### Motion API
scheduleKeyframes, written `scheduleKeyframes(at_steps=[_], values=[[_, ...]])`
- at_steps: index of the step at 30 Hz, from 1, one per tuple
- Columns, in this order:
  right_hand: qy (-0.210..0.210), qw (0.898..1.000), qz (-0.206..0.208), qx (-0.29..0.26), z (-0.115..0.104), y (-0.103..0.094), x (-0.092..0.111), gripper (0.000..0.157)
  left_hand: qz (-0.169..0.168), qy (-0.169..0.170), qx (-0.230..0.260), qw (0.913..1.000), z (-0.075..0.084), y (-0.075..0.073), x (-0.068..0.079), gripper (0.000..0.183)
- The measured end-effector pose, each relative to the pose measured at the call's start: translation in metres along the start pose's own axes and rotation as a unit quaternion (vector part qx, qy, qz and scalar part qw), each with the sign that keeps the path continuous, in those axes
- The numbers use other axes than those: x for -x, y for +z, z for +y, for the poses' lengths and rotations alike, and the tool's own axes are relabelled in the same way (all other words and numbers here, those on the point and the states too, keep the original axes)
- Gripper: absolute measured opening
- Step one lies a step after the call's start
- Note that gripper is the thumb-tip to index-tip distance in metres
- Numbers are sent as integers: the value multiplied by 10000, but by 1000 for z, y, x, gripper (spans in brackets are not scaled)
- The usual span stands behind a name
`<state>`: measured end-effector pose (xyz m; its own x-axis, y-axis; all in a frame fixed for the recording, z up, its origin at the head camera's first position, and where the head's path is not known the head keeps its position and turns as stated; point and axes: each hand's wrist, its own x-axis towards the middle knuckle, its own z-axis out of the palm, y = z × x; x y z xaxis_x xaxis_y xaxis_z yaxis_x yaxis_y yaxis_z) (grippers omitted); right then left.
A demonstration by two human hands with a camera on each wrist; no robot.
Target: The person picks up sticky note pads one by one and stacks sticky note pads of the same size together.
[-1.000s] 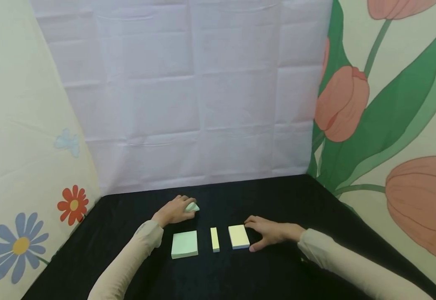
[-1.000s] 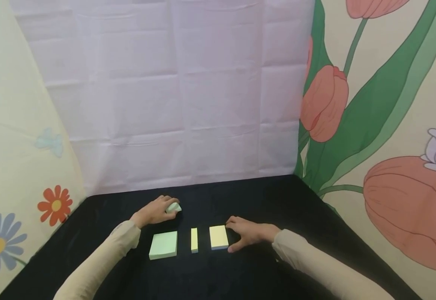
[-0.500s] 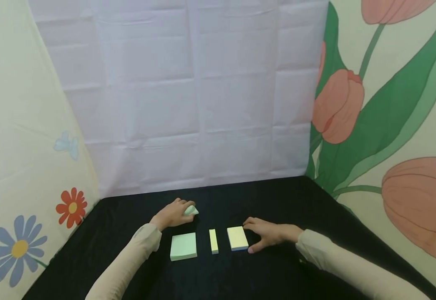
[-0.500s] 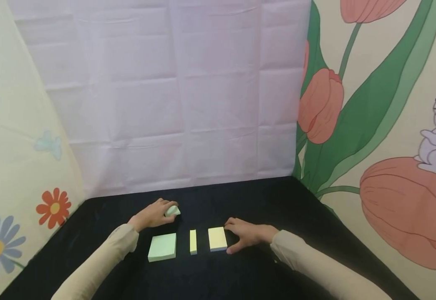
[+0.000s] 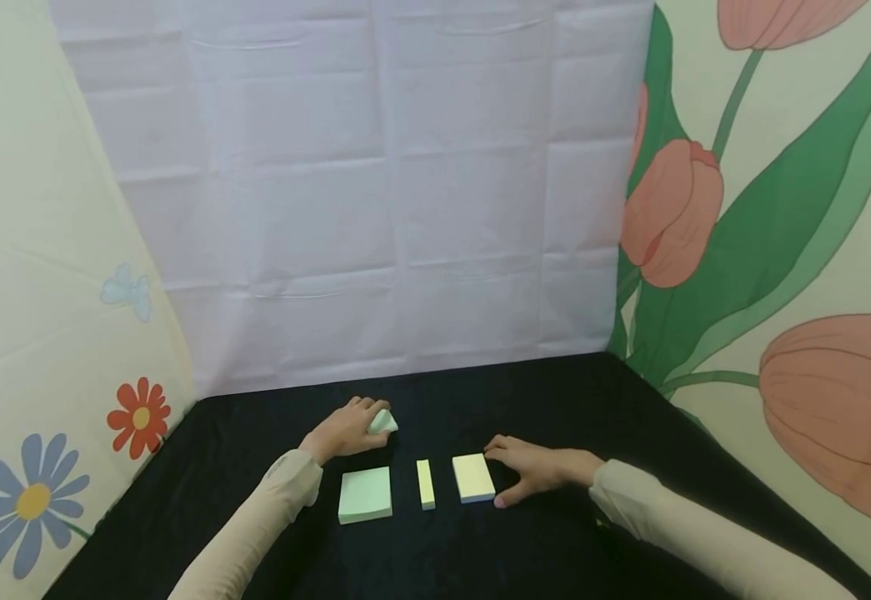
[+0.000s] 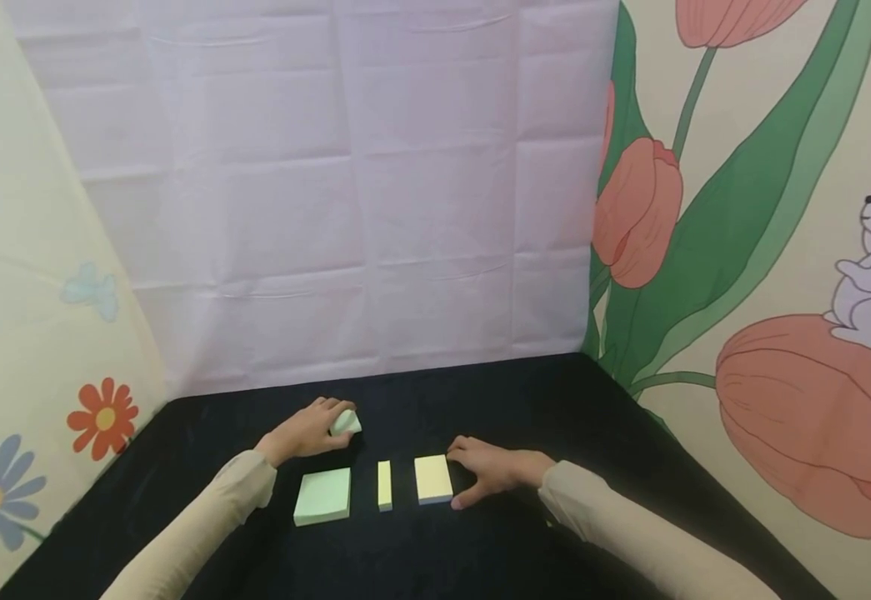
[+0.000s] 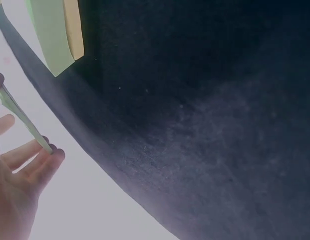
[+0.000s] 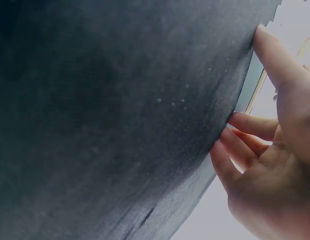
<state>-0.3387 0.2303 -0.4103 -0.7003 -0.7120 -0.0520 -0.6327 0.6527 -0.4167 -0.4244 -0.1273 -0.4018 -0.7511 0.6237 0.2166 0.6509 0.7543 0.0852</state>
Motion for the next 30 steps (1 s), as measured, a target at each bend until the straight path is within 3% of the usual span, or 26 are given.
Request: scheduleKeyframes(at_steps=[9,15,23,24,30], values=[[-511,9983,102,263,54,20,-14,79,19,3,19,10000,1,1,3,52],[-227,9994,56,248,93,35,-32,84,45,136,-6,9999,3,0,5,51],[-236,9992,22,336,86,33,-29,86,6,346,-150,9993,11,-2,7,47],[-136,9996,-22,232,96,36,-33,86,7,371,-170,9992,12,-3,7,48],[-127,9995,-42,298,95,35,-34,89,-29,415,-231,9989,17,-4,6,51]])
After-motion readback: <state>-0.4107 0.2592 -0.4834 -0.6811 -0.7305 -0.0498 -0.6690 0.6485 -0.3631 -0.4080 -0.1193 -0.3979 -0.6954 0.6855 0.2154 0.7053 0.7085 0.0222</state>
